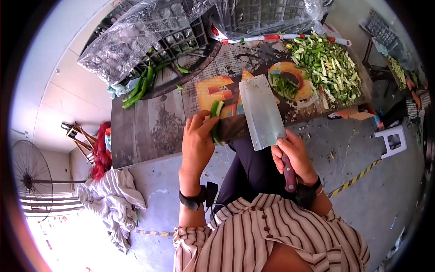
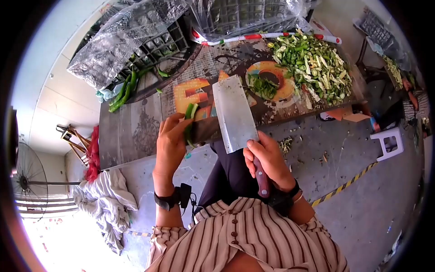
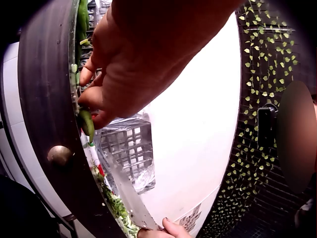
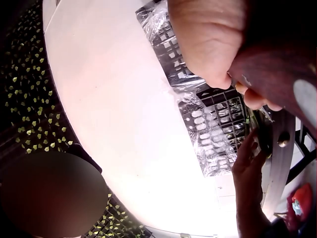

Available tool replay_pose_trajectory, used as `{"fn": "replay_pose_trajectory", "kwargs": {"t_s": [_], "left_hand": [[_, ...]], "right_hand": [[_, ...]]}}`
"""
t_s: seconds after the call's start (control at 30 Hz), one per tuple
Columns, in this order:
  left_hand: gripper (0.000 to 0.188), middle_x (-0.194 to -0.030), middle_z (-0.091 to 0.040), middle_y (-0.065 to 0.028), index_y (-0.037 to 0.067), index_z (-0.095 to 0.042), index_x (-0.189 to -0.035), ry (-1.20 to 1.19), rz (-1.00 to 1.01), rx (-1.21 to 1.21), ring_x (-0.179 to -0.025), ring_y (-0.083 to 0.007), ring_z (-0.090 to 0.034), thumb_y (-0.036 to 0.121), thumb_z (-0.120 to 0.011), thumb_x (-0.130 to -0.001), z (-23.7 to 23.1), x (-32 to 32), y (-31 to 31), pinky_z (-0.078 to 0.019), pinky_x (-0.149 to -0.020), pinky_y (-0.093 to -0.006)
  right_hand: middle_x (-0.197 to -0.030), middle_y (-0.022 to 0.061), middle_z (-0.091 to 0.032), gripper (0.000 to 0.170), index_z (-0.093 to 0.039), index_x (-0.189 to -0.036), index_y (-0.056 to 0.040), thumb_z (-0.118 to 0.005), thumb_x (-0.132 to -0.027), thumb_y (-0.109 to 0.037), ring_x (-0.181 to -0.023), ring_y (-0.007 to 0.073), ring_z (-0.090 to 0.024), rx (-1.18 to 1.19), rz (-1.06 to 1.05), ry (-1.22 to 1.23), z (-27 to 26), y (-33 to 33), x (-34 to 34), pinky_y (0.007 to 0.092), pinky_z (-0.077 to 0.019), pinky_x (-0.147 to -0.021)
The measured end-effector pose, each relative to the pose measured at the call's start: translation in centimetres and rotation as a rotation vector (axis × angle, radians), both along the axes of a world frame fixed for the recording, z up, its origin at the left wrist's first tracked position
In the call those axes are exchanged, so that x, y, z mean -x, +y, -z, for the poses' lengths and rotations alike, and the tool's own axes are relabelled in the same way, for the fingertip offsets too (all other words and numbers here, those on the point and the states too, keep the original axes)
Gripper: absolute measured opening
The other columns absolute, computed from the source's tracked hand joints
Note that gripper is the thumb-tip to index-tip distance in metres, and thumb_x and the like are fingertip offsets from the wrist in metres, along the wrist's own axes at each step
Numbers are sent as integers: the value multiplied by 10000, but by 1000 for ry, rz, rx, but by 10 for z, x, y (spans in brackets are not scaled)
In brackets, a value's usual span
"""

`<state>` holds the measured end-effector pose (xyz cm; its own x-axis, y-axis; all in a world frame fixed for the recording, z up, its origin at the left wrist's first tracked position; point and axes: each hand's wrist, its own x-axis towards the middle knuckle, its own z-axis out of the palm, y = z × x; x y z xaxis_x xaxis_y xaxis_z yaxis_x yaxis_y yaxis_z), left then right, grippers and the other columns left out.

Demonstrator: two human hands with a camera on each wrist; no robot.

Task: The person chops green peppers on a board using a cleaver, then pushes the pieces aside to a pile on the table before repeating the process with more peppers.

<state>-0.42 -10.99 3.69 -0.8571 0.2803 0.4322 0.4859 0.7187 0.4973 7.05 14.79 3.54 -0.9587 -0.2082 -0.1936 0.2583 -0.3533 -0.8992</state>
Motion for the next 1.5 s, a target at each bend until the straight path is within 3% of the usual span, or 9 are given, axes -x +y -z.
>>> {"fn": "replay_pose_trajectory", "kwargs": {"t_s": [0.3, 0.5, 1.0, 1.5], "left_hand": [[268, -1031, -637, -76, 67, -687, -1010, 30, -120, -7, -979, -300, -567, 67, -727, -745, 9, -1, 17, -449, -854, -388], [228, -1032, -629, -42, 80, -675, -1005, 59, -107, 40, -974, -272, -557, 79, -686, -777, 7, 0, 13, -390, -867, -377], [187, -911, -656, -63, 81, -694, -1038, 109, -170, 70, -888, -262, -597, 92, -646, -858, 4, 6, 15, -392, -831, -370], [270, -969, -657, -74, 72, -691, -1095, 31, -194, 84, -924, -270, -599, 109, -679, -828, 1, 1, 7, -401, -881, -381]], "right_hand": [[-721, 17, -500, 177, -489, -1015, -24, -463, -1017, -199, -469, 106, -514, 13, 9, -12, 0, 1, -2, 249, -430, -409], [-726, 13, -501, 191, -498, -1049, -24, -468, -1019, -210, -474, 100, -511, 8, 11, -23, 0, 1, -3, 247, -431, -411], [-722, 7, -495, 193, -495, -1040, -38, -474, -1019, -229, -475, 100, -518, 30, 2, -6, 5, 1, -4, 245, -429, -406], [-715, 11, -498, 206, -492, -1018, -39, -480, -1019, -245, -465, 111, -514, 25, -4, -6, 6, 2, -5, 249, -423, -404]]}}
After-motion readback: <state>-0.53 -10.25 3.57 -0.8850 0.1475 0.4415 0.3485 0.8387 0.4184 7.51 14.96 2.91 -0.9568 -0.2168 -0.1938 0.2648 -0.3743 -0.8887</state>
